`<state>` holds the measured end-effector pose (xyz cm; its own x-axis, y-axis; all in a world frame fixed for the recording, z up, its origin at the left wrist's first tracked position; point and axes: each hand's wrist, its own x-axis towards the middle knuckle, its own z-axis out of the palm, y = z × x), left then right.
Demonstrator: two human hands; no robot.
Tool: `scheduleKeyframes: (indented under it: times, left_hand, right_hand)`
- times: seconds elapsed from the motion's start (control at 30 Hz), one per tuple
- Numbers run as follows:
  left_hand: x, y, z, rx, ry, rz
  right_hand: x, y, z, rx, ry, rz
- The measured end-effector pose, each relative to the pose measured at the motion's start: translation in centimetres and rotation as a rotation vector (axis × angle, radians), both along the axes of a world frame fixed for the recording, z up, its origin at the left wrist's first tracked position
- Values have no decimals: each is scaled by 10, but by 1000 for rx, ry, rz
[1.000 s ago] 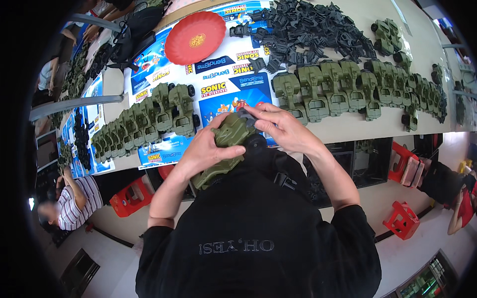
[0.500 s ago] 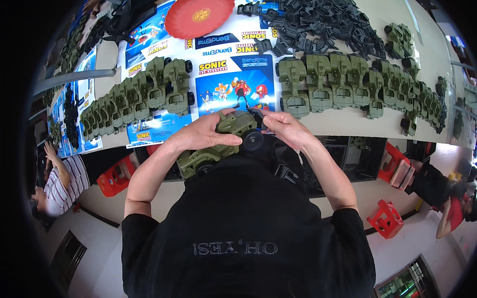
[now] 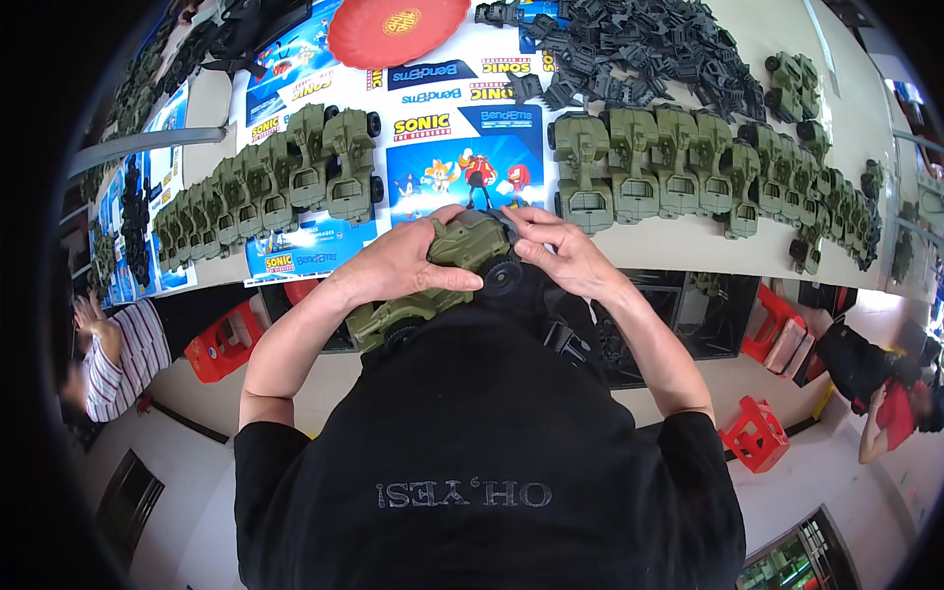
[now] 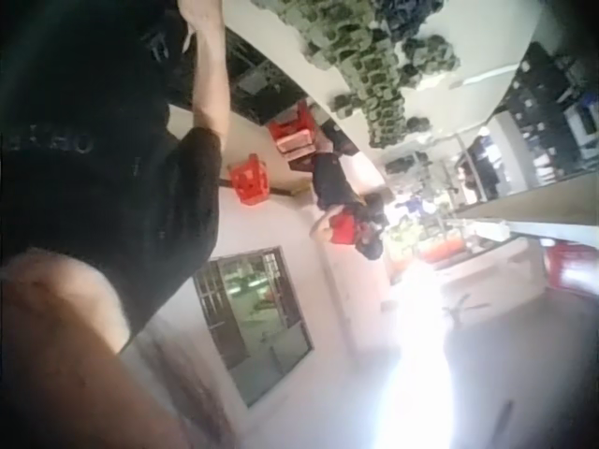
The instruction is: The person assembles green plastic toy tanks by hand, attaching black wheels to the tank bodies. They pick up a tank body and a wheel, fit them together, and place the completed unit on a table. The process is repeated multiple times in a workshop setting with other people present.
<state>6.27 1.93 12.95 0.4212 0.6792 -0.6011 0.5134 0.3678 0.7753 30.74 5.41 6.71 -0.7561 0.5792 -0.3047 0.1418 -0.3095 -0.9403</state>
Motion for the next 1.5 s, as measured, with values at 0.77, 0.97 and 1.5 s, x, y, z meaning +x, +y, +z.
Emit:
scheduleKeyframes:
  times: [0.77, 0.97, 1.5]
  left_hand:
    - [38, -40, 44, 619, 314, -233]
    - [38, -51, 43, 759, 297, -280]
    - [27, 51, -61, -514, -849, 152]
  right_hand:
    - [-37, -23, 40, -192, 213, -328]
    - [-37, -40, 55, -22, 173, -390]
    - [-3, 1, 96, -439, 256, -559]
